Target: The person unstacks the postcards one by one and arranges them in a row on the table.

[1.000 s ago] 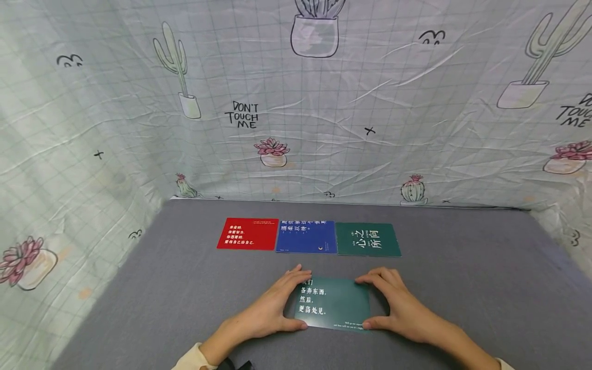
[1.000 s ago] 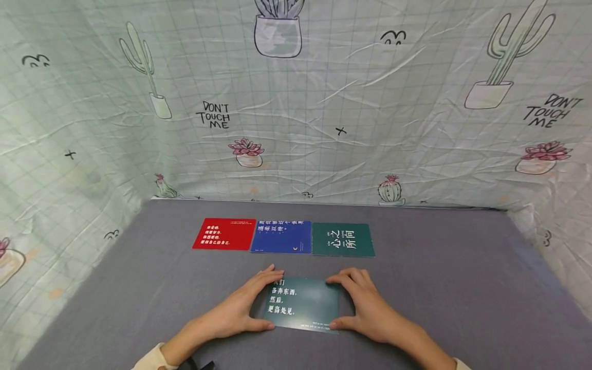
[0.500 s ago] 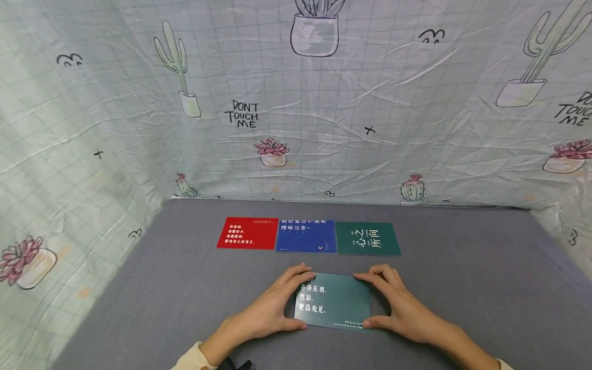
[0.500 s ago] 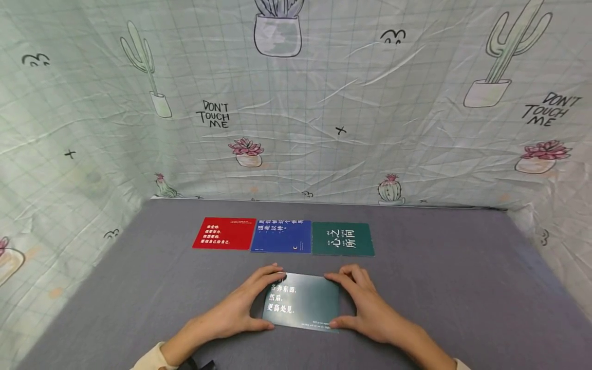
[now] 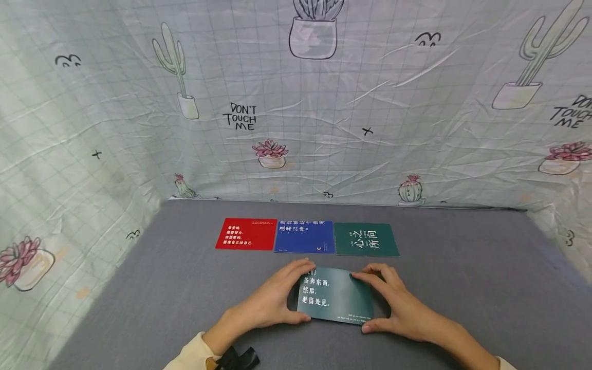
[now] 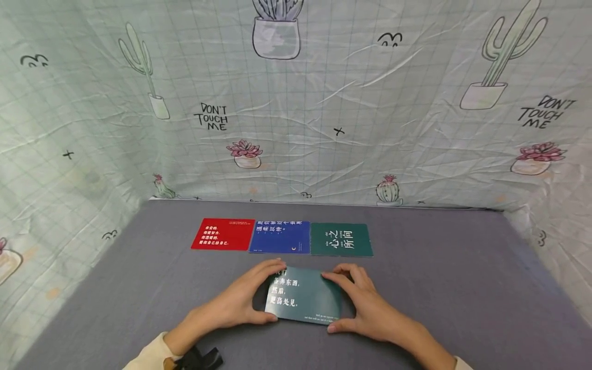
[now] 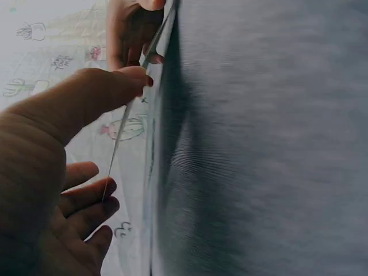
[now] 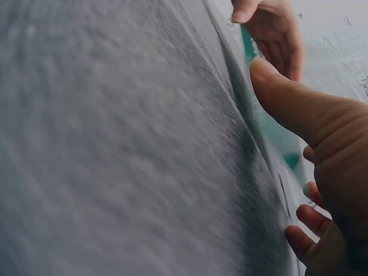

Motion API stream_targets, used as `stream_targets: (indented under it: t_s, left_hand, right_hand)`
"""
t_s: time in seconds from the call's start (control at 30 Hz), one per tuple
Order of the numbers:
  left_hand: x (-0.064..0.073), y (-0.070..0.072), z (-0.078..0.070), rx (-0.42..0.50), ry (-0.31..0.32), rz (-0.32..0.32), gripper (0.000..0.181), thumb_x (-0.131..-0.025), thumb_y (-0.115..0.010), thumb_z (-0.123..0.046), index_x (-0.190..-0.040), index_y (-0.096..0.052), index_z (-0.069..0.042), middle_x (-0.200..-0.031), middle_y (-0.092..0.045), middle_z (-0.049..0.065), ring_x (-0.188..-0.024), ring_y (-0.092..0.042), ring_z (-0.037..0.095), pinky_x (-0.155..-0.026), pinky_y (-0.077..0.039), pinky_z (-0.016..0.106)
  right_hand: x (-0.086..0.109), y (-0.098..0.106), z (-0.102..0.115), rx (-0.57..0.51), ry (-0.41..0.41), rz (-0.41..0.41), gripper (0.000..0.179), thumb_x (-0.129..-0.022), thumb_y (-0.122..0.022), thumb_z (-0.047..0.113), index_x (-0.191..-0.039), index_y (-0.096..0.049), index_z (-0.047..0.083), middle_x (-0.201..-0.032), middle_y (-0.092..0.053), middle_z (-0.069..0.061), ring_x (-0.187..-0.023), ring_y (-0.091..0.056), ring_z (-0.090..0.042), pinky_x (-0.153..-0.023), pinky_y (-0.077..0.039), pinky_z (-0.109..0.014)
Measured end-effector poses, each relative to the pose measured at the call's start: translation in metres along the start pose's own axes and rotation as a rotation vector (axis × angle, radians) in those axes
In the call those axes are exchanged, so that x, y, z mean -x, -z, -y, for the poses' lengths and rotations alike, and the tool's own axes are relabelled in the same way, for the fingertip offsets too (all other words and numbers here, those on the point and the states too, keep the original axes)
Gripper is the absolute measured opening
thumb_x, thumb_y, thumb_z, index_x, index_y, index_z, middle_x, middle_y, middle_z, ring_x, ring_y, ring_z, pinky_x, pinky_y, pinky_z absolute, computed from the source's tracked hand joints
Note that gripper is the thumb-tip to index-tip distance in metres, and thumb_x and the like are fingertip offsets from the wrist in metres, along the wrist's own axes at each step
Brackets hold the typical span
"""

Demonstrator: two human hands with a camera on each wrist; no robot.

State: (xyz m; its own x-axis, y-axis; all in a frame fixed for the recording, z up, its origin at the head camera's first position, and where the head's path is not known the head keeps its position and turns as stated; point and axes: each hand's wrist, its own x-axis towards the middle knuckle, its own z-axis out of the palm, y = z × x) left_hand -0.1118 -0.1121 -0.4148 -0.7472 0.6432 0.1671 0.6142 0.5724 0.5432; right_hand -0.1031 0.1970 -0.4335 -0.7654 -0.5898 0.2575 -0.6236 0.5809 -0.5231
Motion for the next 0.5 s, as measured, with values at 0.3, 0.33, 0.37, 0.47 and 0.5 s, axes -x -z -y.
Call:
stream_targets:
  t_s: [0.3,0.33,0.37,0.47,0.5]
  left_hand:
    - [-0.018,0.004,-0.007,0.012,-0.006,-0.010,0.088,-0.070,-0.085,-0.034,-0.142,-0.040,-0.011,-0.148,-0.036,0.005,-0.134,-0.035,0.019,-0.106,-0.035,0.041]
    - [-0.020,0.004,-0.007,0.009,-0.007,-0.011,0.088,-0.070,-0.084,-0.035,-0.141,-0.040,-0.011,-0.148,-0.035,0.005,-0.134,-0.034,0.018,-0.107,-0.035,0.041]
    - [-0.023,0.003,-0.008,0.009,-0.009,-0.013,0.087,-0.070,-0.084,-0.035,-0.141,-0.040,-0.011,-0.148,-0.035,0.005,-0.135,-0.034,0.018,-0.107,-0.034,0.040]
    - [-0.031,0.001,-0.010,0.003,-0.025,-0.026,0.089,-0.069,-0.085,-0.036,-0.142,-0.040,-0.011,-0.148,-0.036,0.005,-0.134,-0.034,0.018,-0.107,-0.034,0.039]
    - [-0.034,0.001,-0.010,-0.004,-0.032,-0.031,0.090,-0.069,-0.086,-0.036,-0.142,-0.040,-0.011,-0.148,-0.035,0.006,-0.134,-0.035,0.018,-0.107,-0.035,0.039]
  right_hand:
    - [0.001,0.017,-0.004,0.082,0.064,-0.050,0.093,-0.067,-0.080,0.054,-0.145,-0.040,0.021,-0.143,-0.033,-0.005,-0.129,-0.027,-0.021,-0.092,-0.040,-0.042]
    - [0.002,0.018,-0.005,0.093,0.064,-0.055,0.092,-0.068,-0.080,0.052,-0.145,-0.041,0.021,-0.143,-0.033,-0.005,-0.128,-0.027,-0.021,-0.092,-0.039,-0.040]
    - [0.002,0.020,-0.006,0.102,0.063,-0.058,0.091,-0.069,-0.081,0.051,-0.144,-0.041,0.021,-0.143,-0.033,-0.005,-0.128,-0.027,-0.021,-0.092,-0.039,-0.040]
    - [0.003,0.028,-0.009,0.108,0.048,-0.062,0.088,-0.070,-0.082,0.047,-0.144,-0.042,0.021,-0.143,-0.033,-0.005,-0.129,-0.027,-0.022,-0.091,-0.040,-0.044]
    - [0.003,0.030,-0.010,0.109,0.039,-0.061,0.087,-0.070,-0.082,0.046,-0.144,-0.042,0.021,-0.144,-0.032,-0.005,-0.130,-0.027,-0.021,-0.090,-0.040,-0.045]
